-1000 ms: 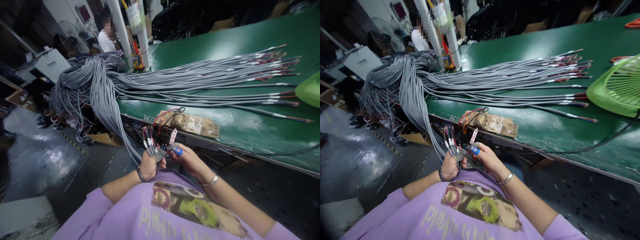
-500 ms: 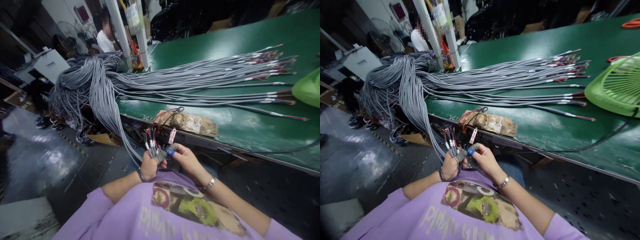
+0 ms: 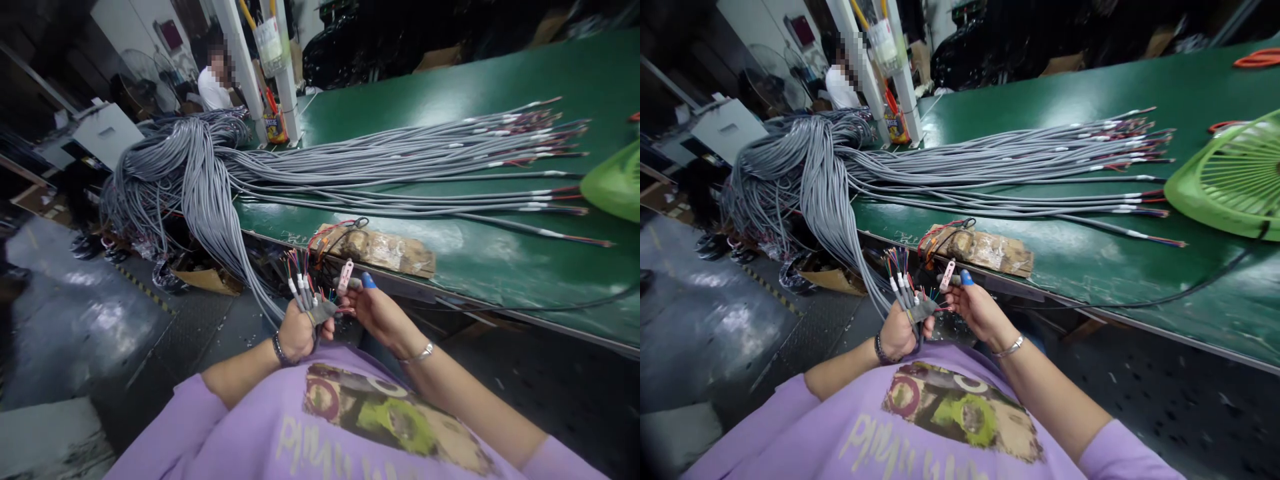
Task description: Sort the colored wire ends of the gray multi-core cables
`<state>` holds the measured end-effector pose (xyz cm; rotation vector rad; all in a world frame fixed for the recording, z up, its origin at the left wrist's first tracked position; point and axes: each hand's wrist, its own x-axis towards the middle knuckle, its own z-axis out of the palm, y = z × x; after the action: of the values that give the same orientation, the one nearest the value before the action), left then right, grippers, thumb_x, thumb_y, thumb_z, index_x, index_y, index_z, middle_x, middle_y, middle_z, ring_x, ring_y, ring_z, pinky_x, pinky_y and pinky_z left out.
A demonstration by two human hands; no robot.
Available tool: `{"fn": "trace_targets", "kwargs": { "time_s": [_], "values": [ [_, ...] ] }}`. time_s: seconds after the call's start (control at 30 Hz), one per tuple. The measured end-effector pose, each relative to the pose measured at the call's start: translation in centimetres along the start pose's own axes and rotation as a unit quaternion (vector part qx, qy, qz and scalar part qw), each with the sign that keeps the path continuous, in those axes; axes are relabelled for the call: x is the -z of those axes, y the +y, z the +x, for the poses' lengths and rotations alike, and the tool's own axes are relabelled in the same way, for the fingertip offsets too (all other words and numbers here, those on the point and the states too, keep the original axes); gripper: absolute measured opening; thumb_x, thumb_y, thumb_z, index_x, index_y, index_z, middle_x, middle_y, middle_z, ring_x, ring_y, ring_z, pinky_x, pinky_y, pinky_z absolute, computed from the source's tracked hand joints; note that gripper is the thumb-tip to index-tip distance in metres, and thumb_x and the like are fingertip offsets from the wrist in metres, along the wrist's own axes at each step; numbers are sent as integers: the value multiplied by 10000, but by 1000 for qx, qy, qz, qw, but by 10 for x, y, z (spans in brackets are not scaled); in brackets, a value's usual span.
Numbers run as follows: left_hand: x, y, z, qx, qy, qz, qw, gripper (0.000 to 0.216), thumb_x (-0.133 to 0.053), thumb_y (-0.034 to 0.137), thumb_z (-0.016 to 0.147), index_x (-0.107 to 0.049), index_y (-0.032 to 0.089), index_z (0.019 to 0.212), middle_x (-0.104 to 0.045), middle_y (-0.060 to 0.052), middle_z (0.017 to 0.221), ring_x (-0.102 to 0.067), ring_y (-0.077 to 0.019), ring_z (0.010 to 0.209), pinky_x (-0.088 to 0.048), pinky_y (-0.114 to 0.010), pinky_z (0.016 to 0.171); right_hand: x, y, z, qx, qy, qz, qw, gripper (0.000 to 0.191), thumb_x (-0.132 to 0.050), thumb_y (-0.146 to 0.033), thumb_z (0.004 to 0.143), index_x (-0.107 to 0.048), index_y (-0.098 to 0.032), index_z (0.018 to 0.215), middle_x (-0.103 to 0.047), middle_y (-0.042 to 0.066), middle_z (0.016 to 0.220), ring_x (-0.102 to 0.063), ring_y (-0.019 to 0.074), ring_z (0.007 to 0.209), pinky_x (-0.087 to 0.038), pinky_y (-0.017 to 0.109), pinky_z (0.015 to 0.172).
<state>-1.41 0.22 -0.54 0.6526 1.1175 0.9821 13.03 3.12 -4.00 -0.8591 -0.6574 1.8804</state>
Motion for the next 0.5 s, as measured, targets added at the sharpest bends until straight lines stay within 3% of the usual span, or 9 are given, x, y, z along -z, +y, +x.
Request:
{"fn": "trace_targets", "kwargs": {
  "time_s": [0.1, 0.17, 0.27, 0.33, 0.5],
  "values": [
    [-5, 3, 3, 0, -9, -1, 1000, 493, -843, 515, 449, -554, 160, 633, -541, 31, 416, -438, -75, 330, -329, -193, 339, -7, -10, 4, 21, -19, -28, 999, 433, -760, -582, 660, -683, -191, 831, -604, 7, 653, -431, 106, 508, -352, 250, 466],
    [-7, 4, 5, -1, -7, -3, 1000, 489, -846, 507, 437, -549, 161, 613, -529, 37, 404, -427, -70, 325, -322, -188, 336, -9, -11, 6, 51, 10, -66, 996, 426, -808, -551, 609, -657, -181, 757, -555, -17, 584, -378, 95, 482, -307, 248, 456],
    [-9, 5, 6, 2, 0, 0, 1000, 471, -850, 491, 430, -555, 157, 583, -529, 34, 397, -428, -69, 327, -322, -184, 332, -9, -7, 7, 129, 100, -129, 978, 439, -773, -601, 627, -603, -197, 634, -528, -22, 540, -409, 117, 505, -345, 269, 503],
    [-9, 5, 6, 4, 2, 0, 1000, 457, -853, 479, 426, -569, 155, 577, -537, 31, 399, -428, -69, 326, -324, -182, 330, -10, -4, 8, 162, 125, -147, 968, 463, -697, -663, 678, -613, -209, 631, -582, 4, 586, -484, 150, 563, -404, 292, 566],
    [-10, 3, 8, 3, 4, -4, 1000, 456, -850, 489, 425, -569, 153, 556, -549, 21, 403, -421, -66, 320, -326, -186, 330, -12, 0, 14, 85, 37, -44, 995, 500, -624, -696, 730, -675, -202, 797, -678, 53, 689, -609, 219, 656, -480, 342, 603]
  ]
}}
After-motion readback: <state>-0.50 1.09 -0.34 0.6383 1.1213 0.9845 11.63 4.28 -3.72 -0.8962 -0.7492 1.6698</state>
